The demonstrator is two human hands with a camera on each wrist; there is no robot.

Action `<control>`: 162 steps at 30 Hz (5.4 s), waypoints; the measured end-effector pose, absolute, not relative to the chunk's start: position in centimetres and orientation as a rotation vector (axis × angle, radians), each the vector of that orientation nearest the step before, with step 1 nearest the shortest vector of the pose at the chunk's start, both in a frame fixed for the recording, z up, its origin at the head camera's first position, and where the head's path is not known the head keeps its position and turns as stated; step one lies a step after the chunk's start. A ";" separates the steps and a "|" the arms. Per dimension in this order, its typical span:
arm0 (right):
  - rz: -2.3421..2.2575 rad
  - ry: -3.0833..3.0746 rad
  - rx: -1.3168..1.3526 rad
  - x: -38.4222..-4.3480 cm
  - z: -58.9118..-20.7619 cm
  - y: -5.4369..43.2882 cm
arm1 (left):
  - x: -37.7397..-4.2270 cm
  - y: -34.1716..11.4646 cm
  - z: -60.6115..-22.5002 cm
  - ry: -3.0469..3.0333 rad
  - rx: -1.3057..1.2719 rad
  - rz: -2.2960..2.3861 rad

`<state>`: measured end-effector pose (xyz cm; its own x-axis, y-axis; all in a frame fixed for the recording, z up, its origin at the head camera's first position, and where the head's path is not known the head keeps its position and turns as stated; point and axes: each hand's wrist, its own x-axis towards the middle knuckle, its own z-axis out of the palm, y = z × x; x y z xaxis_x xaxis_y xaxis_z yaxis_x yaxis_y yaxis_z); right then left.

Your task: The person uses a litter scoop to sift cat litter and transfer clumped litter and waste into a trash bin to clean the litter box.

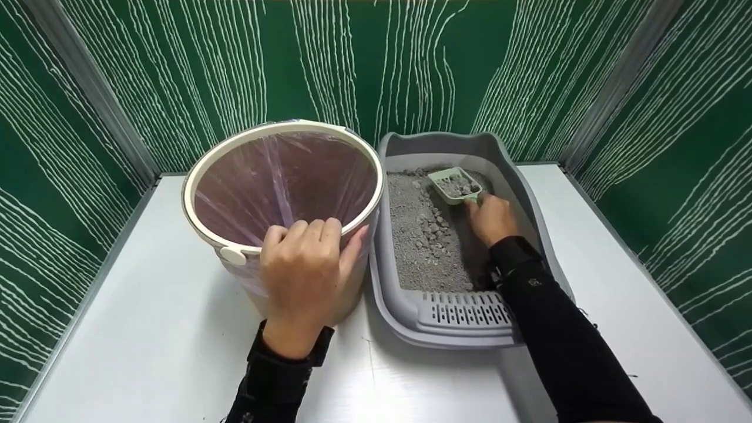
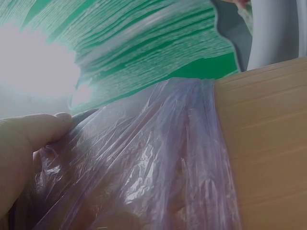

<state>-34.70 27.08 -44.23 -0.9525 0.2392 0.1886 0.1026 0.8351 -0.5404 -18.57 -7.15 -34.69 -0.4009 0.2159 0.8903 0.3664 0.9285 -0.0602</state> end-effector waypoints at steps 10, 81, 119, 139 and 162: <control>0.789 -2.870 -0.349 -34.9 -43.9 27.0 | -18.6 -7.2 -34.7 -1.997 -0.417 -0.167; 0.712 -2.802 -0.334 -34.6 -43.9 27.0 | -18.7 -7.2 -34.7 -1.969 -0.411 -0.165; 0.795 -2.892 -0.220 -34.0 -38.9 26.8 | -18.6 -7.1 -34.9 -1.993 -0.412 -0.190; 0.708 -3.007 0.436 -29.7 -22.4 21.5 | -18.4 -7.2 -34.8 -1.984 -0.411 -0.216; -0.113 -2.115 1.134 -25.3 -24.4 12.5 | -18.5 -7.1 -34.8 -1.996 -0.410 -0.205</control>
<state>-25.31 12.50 -24.36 -0.3516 -0.7545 0.5541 -0.6909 0.6085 0.3902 -18.49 -7.08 -34.85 -0.4008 0.1958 0.8950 0.3733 0.9270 -0.0356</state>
